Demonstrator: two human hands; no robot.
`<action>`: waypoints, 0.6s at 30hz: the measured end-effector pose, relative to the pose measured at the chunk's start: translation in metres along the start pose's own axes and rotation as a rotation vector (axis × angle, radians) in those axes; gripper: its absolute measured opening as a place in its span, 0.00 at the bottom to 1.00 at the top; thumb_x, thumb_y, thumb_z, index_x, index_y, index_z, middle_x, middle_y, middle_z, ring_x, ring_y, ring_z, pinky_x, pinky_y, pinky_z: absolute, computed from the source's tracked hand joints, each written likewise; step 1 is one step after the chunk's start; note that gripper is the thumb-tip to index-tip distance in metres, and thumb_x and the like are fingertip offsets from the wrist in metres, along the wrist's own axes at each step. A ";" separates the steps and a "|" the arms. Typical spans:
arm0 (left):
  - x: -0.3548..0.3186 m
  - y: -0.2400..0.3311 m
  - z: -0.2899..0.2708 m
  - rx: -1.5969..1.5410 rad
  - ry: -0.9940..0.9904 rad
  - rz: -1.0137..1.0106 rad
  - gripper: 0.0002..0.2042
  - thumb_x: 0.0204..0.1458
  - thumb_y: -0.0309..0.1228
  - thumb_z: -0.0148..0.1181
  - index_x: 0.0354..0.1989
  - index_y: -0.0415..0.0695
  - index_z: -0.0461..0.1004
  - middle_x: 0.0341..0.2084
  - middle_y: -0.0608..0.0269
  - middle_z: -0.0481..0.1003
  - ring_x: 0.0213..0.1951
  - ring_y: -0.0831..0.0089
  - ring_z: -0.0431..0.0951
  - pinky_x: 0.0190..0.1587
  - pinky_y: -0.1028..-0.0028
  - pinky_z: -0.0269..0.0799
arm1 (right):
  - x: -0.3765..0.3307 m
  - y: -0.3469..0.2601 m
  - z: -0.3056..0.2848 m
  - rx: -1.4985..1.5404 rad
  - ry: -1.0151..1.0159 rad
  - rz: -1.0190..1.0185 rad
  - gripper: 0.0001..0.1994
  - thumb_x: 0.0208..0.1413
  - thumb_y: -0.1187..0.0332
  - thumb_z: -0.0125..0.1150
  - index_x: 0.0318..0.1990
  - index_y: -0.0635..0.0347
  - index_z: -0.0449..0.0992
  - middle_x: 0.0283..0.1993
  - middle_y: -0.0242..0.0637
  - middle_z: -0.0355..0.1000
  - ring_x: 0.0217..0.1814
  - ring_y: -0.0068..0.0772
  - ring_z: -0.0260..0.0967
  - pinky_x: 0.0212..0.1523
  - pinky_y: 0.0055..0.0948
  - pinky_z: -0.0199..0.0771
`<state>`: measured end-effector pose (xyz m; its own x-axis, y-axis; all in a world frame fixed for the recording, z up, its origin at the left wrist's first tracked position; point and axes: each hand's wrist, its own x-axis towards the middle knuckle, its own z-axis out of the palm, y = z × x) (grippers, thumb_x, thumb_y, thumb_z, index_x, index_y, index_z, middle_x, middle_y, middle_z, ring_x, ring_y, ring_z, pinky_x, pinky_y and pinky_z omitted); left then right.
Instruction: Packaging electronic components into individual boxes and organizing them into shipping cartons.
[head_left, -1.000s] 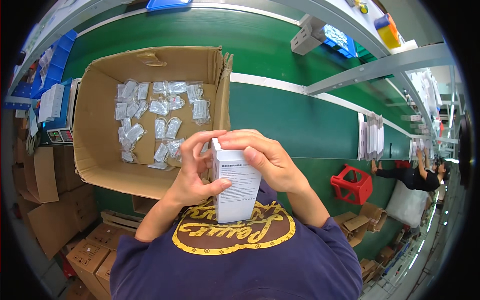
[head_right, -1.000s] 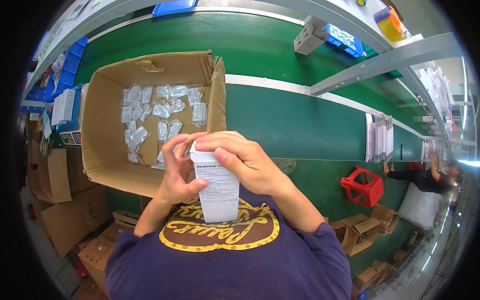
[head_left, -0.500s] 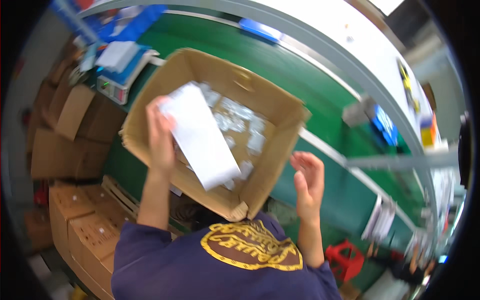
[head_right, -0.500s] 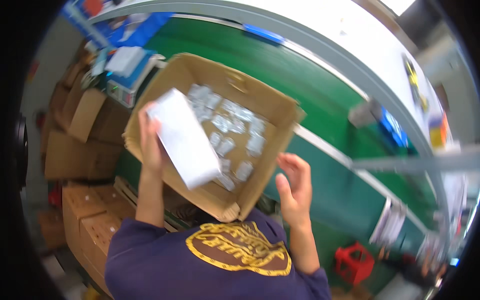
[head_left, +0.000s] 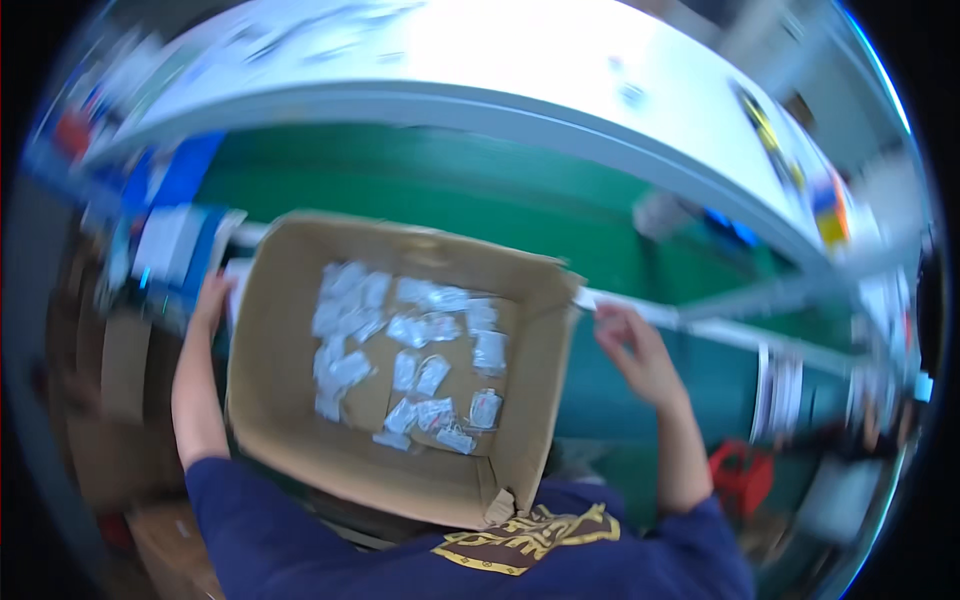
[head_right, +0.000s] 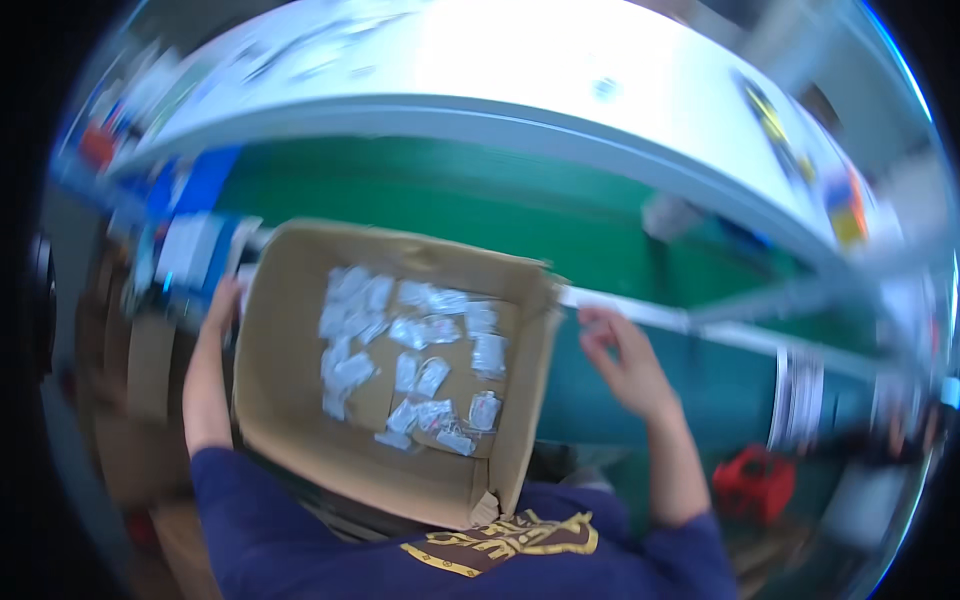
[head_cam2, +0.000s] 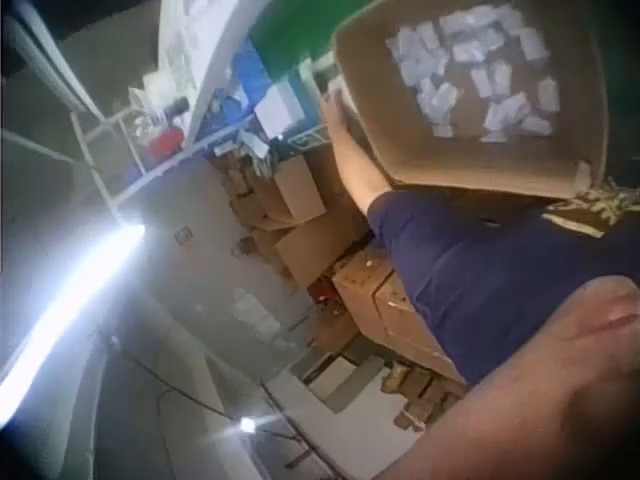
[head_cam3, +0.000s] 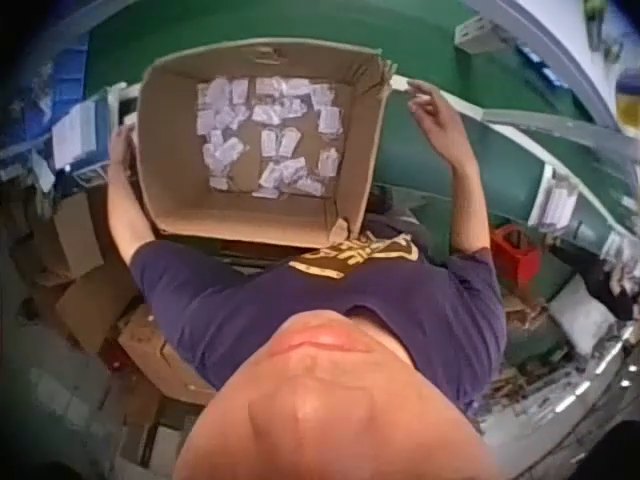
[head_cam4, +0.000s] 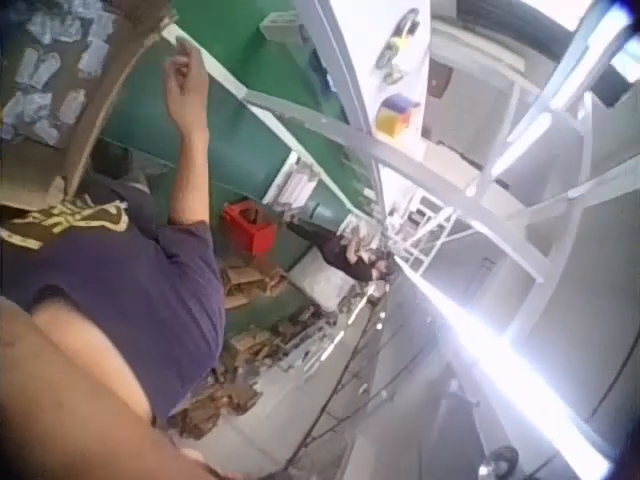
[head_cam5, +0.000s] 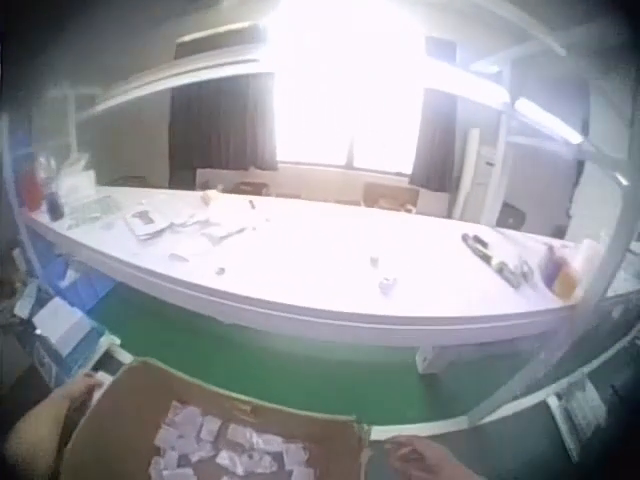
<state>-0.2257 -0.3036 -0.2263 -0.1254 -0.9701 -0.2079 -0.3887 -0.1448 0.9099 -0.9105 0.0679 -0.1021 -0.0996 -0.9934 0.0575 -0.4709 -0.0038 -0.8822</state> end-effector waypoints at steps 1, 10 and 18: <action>-0.002 -0.022 0.012 -0.035 0.029 -0.192 0.23 0.55 0.39 0.61 0.54 0.38 0.67 0.43 0.58 0.74 0.43 0.71 0.74 0.46 0.70 0.71 | 0.025 0.019 -0.007 0.017 0.022 0.097 0.19 0.60 0.75 0.56 0.59 0.60 0.66 0.48 0.31 0.68 0.40 0.19 0.66 0.45 0.21 0.69; 0.005 0.029 0.077 0.370 -0.237 0.082 0.22 0.61 0.38 0.55 0.60 0.39 0.65 0.53 0.54 0.70 0.53 0.69 0.70 0.53 0.68 0.68 | 0.138 0.203 -0.134 -0.769 0.849 0.224 0.25 0.51 0.68 0.59 0.59 0.58 0.66 0.56 0.50 0.67 0.52 0.49 0.71 0.51 0.42 0.75; 0.024 0.037 0.008 0.669 0.275 0.460 0.23 0.63 0.35 0.52 0.63 0.37 0.61 0.54 0.50 0.70 0.55 0.66 0.69 0.58 0.68 0.63 | 0.184 0.264 -0.153 -0.532 0.617 0.631 0.17 0.52 0.60 0.61 0.48 0.56 0.77 0.57 0.45 0.71 0.58 0.50 0.68 0.53 0.41 0.74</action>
<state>-0.2507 -0.3308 -0.2003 -0.2105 -0.9293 0.3035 -0.8210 0.3366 0.4612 -1.1874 -0.0978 -0.2524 -0.8254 -0.5642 0.0180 -0.4890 0.6988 -0.5221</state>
